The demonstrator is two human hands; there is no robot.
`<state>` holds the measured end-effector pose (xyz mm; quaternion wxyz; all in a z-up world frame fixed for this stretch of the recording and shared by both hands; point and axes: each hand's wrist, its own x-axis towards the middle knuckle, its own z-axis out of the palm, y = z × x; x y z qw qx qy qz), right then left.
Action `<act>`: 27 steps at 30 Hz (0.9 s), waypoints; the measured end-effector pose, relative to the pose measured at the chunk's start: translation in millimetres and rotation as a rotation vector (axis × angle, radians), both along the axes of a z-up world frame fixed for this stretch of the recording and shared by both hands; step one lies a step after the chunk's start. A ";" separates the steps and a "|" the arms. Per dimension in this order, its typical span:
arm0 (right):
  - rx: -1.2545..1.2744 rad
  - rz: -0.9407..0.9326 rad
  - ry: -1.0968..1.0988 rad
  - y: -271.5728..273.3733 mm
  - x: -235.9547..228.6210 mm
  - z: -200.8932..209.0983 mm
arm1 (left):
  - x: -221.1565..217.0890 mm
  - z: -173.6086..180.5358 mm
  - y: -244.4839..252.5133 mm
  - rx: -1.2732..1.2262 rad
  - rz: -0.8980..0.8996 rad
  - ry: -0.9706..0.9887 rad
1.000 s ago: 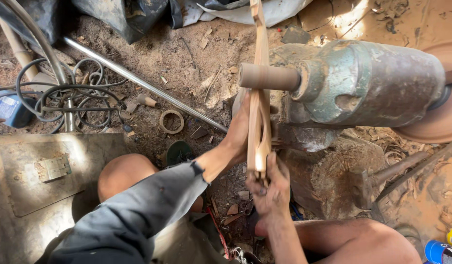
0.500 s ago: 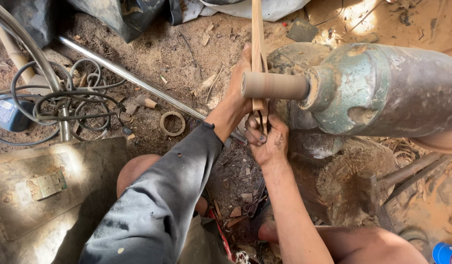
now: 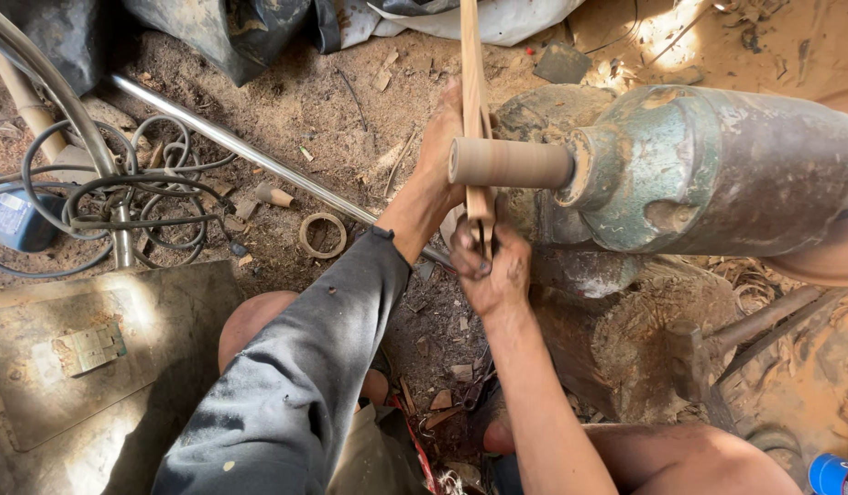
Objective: The person uses a wooden tool to shape a cylindrical piece of wood mounted on a rotating lathe. They hold the tool against the spinning wood to smooth and refine its surface, then briefly inspect the shaped piece.
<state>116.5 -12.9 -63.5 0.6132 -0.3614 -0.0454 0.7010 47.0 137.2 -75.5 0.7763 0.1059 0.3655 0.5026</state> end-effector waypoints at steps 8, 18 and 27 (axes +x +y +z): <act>-0.198 -0.024 -0.069 -91.9 -11.0 24.0 | -12.8 10.2 -27.9 0.086 -0.053 -0.016; -0.037 -0.056 -0.079 -198.5 -13.7 37.6 | -20.8 33.9 -121.8 0.098 -0.248 0.004; -0.167 0.018 -0.053 -242.1 -11.9 50.9 | -31.5 45.6 -170.6 0.168 -0.360 0.098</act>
